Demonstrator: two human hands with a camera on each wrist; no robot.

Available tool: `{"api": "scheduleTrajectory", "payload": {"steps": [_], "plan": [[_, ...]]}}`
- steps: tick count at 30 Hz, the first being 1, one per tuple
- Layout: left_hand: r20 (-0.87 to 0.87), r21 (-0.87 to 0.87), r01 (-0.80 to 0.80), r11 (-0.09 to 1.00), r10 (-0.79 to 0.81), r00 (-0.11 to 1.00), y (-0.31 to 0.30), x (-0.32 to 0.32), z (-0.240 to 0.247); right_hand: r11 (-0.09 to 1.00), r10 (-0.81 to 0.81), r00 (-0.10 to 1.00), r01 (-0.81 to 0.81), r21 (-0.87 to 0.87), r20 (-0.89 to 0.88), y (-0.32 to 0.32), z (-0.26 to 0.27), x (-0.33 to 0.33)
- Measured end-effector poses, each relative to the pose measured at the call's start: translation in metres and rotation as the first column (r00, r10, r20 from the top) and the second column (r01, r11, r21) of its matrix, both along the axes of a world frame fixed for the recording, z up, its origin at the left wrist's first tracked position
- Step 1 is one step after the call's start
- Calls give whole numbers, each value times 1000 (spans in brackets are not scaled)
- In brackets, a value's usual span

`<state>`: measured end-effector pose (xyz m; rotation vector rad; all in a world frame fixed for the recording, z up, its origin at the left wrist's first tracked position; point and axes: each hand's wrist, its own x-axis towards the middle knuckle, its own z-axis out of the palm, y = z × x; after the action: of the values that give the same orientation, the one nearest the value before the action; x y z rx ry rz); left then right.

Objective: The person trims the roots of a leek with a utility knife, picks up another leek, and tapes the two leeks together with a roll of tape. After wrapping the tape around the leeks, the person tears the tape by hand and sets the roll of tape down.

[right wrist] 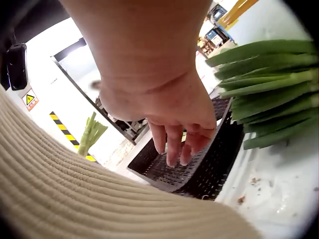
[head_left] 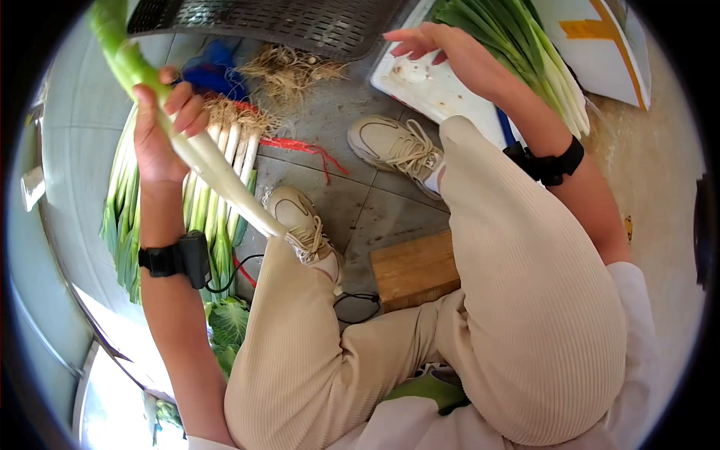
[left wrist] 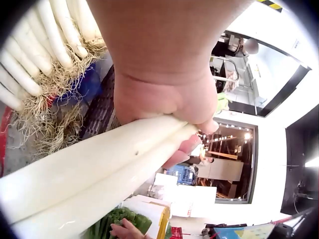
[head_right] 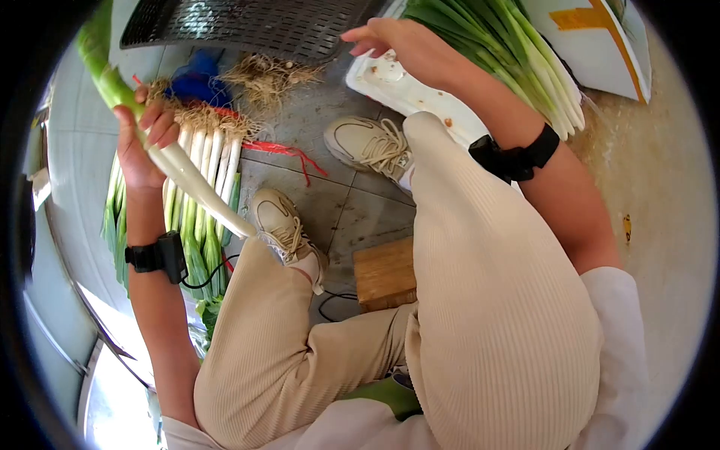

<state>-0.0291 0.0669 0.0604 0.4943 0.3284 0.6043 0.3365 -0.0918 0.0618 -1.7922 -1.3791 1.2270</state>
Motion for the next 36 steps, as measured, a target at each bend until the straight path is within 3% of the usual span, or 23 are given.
{"api": "scheduleTrajectory", "payload": {"steps": [4,6,8,11,13,14,15,16,19,20,22,23,27,29,30,32,36], "plan": [[72,-49,10,999,-7,997,4,5,1,989,113,993,-110,-94,32,-43,-20,44],[77,-12,31,999,-30,997,5,10,2,983,131,973,-103,-149,188,-70,-39,67],[4,63,39,997,-40,999,9,8,2,985,78,982,-49,-166,170,-95,-39,79],[-229,192,52,980,-6,973,12,-1,4,994,-6,950,-30,110,311,-126,-42,101],[-286,222,76,972,-9,958,8,1,9,998,-41,922,17,68,384,-144,-39,120],[-418,263,92,960,28,908,5,3,12,998,-64,893,62,20,445,-155,-40,128],[-538,304,113,946,73,840,0,5,15,992,-128,837,101,79,532,-165,-38,132],[-535,303,122,945,63,842,-4,9,18,991,-135,834,111,78,534,-177,-37,137],[-770,324,208,923,129,625,-21,26,21,896,-311,751,436,-83,583,-214,-44,160],[-771,319,214,923,121,625,-23,27,18,893,-313,749,441,-88,583,-228,-47,168],[-858,350,362,864,140,495,-28,23,9,797,-322,680,570,-198,658,-245,-47,179],[-877,351,391,851,153,455,-30,19,2,745,-216,672,582,-325,709,-251,-46,184],[-922,308,449,839,147,357,-44,9,-16,811,-226,676,530,-249,701,-287,-70,196],[-931,297,470,831,143,336,-50,4,-22,942,-148,660,320,-97,737,-293,-73,193],[-938,288,487,825,142,316,-51,3,-22,940,-152,659,327,-98,737,-292,-73,192],[-936,298,492,818,149,319,-55,5,-21,961,11,710,186,-202,705,-288,-73,193],[-934,314,471,824,177,311,-55,15,-26,952,110,674,140,-272,731,-285,-77,198]]}}
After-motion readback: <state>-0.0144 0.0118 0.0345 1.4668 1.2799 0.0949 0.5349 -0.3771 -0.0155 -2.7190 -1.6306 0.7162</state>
